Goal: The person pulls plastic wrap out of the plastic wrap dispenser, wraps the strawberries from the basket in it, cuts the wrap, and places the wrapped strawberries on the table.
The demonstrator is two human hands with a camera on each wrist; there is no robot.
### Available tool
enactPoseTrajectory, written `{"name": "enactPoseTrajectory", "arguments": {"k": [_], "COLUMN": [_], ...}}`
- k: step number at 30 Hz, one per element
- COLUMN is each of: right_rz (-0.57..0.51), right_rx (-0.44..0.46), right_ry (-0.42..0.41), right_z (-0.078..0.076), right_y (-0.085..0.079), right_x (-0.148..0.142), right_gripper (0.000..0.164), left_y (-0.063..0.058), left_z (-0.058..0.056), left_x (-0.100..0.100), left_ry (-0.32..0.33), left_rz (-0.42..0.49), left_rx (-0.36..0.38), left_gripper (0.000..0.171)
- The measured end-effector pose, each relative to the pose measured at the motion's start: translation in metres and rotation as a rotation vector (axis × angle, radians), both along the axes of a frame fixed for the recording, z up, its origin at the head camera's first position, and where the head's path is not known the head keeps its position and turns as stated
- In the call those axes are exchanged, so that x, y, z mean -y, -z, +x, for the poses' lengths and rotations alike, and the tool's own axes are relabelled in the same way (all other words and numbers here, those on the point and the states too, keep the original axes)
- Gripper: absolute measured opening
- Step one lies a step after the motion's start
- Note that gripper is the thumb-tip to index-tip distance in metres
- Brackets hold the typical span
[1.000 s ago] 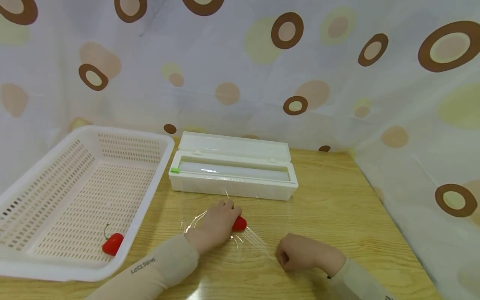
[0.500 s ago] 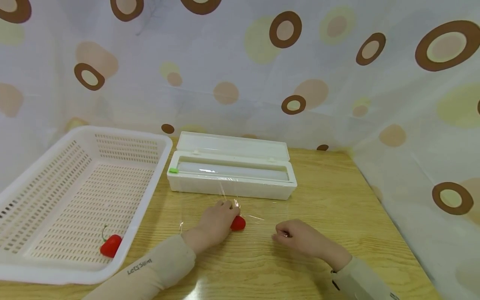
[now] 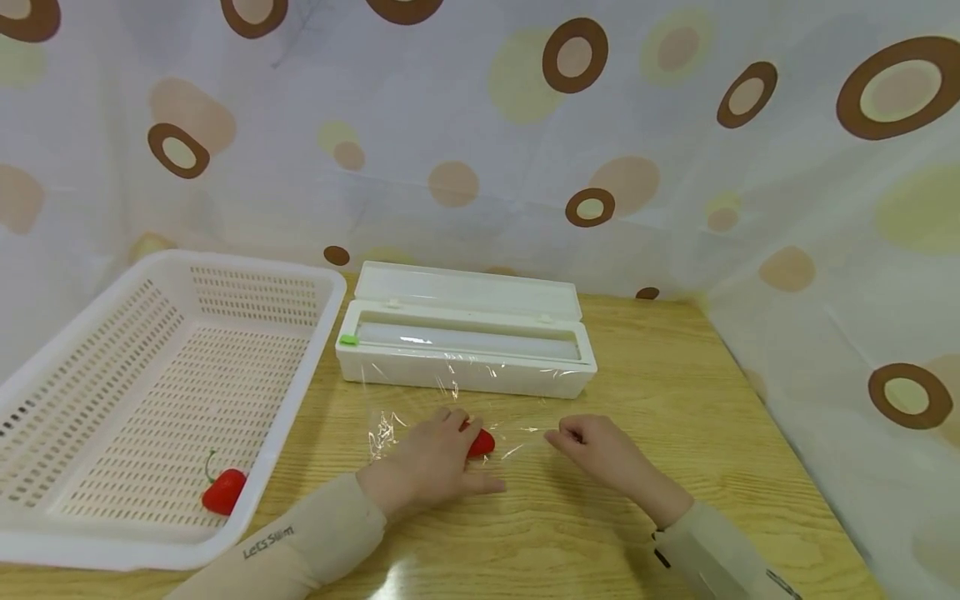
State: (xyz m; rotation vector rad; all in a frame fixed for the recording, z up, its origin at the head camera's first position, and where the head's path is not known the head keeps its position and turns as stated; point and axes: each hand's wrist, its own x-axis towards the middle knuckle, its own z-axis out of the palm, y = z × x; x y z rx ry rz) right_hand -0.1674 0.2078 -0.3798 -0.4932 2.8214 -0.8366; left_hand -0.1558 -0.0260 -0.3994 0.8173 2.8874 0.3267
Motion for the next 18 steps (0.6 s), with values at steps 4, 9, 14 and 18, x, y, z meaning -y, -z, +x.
{"name": "enactPoseTrajectory", "arguments": {"k": [4, 9, 14, 18], "right_rz": [0.002, 0.007, 0.025, 0.037], "right_rx": [-0.004, -0.011, -0.023, -0.04], "right_ry": [0.03, 0.044, 0.052, 0.045], "right_z": [-0.0022, -0.0033, -0.0033, -0.0027], "right_y": [-0.0006, -0.0015, -0.002, -0.0021], "right_x": [0.0029, 0.0053, 0.006, 0.0059], "right_gripper": [0.041, 0.041, 0.042, 0.043], "left_y": [-0.0028, -0.0049, -0.0066, -0.0065], "left_z": [0.0015, 0.0038, 0.0038, 0.0016], "left_x": [-0.0005, -0.0012, -0.0002, 0.0013], "left_ry": [0.032, 0.053, 0.079, 0.089], "left_rz": [-0.087, -0.146, -0.185, -0.158], "left_rx": [-0.027, -0.087, -0.115, -0.128], "left_gripper": [0.08, 0.05, 0.046, 0.044]}}
